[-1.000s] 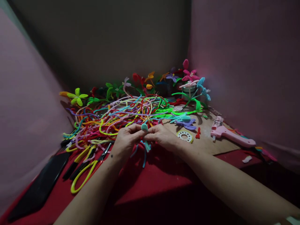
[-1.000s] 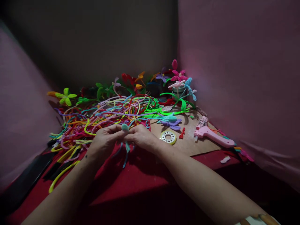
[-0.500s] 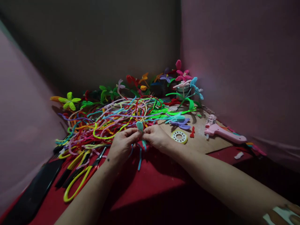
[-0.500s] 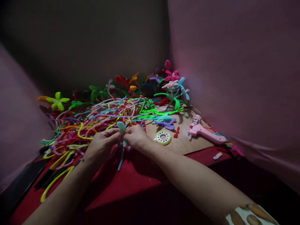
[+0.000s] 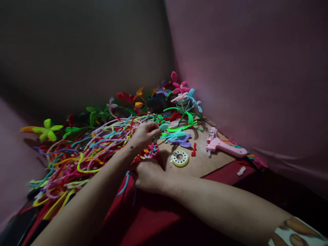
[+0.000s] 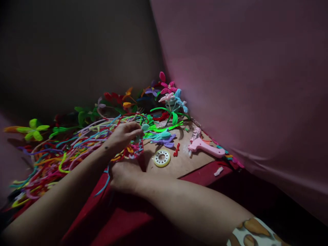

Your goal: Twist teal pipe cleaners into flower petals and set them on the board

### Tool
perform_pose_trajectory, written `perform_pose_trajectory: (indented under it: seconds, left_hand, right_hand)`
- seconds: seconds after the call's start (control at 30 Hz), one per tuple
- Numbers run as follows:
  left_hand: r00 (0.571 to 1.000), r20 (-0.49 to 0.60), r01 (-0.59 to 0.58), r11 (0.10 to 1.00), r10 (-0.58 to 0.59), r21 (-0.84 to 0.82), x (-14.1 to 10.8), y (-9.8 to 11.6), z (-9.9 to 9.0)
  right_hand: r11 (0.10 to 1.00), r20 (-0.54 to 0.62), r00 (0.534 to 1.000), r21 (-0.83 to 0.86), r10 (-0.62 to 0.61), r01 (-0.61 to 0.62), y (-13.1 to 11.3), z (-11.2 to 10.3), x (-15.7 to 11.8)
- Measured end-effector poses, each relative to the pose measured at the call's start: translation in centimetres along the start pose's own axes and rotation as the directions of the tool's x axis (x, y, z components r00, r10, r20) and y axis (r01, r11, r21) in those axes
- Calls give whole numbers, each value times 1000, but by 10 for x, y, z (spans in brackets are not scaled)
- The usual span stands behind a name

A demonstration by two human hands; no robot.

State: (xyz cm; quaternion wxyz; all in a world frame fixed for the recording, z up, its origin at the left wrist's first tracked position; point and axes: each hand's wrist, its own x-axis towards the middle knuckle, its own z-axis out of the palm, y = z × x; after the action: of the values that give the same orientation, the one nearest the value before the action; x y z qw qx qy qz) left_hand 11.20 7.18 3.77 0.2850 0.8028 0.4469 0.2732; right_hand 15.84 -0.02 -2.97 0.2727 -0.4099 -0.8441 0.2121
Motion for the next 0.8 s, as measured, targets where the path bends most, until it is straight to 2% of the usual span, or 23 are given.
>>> perform_pose_trajectory:
  seconds: [0.07, 0.13, 0.23, 0.37, 0.57, 0.7, 0.8]
  left_hand:
    - [998, 45, -50, 980, 42, 191, 21, -3, 14]
    - [995, 85, -72, 947, 47, 312, 35, -7, 25]
    - [985, 171, -68, 931, 6, 359, 47, -10, 32]
    - [949, 309, -63, 929, -57, 364, 51, -10, 35]
    - [944, 331, -173, 820, -21, 545, 49, -5, 45]
    - [951, 309, -188, 849, 30, 494, 46, -4, 45]
    - [948, 315, -133, 950, 39, 281, 45, -4, 40]
  right_hand:
    - [999, 37, 999, -45, -10, 11, 0, 0, 0]
    - [997, 66, 997, -70, 27, -22, 2, -1, 2]
    - [995, 87, 993, -66, 78, -72, 4, -2, 5]
    - [996, 97, 992, -25, 82, -80, 6, -2, 8]
    - [997, 148, 987, -61, 60, -52, 6, 0, 11]
    - [997, 146, 988, -58, 53, -44, 7, 1, 10]
    - [998, 126, 991, -25, 53, -50, 7, 1, 10]
